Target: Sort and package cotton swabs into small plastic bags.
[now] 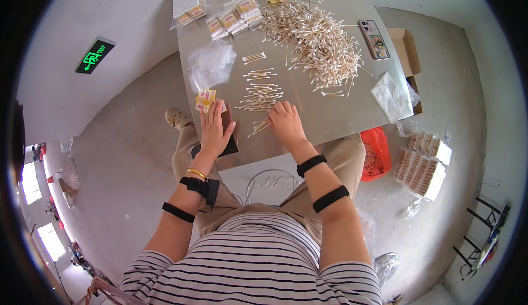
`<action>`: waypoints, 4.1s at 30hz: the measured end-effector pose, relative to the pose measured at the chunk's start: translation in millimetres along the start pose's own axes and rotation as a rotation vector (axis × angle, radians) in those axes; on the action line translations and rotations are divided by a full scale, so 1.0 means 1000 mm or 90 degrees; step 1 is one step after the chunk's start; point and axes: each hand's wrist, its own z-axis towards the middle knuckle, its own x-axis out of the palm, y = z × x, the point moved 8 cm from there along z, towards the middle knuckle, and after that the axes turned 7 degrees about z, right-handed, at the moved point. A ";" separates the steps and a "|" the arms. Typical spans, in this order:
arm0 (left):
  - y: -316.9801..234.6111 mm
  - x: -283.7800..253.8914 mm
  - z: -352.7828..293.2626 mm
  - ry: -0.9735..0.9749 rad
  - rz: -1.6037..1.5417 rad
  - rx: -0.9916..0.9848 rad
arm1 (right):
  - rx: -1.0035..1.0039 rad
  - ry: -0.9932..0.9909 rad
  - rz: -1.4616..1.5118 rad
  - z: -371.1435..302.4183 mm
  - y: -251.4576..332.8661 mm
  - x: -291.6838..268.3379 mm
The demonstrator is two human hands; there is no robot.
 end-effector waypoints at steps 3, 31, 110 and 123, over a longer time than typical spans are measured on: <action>-0.025 -0.013 -0.005 -0.053 -0.023 0.040 | 0.030 0.014 0.021 0.009 -0.001 0.002; -0.051 0.003 0.014 -0.089 -0.075 0.060 | -0.008 0.085 -0.004 0.025 0.002 0.003; -0.084 0.034 0.005 0.024 0.054 0.090 | 0.131 -0.095 0.165 -0.003 -0.047 -0.028; -0.088 0.038 -0.008 0.029 0.076 0.088 | 0.105 -0.092 0.124 0.005 -0.032 -0.010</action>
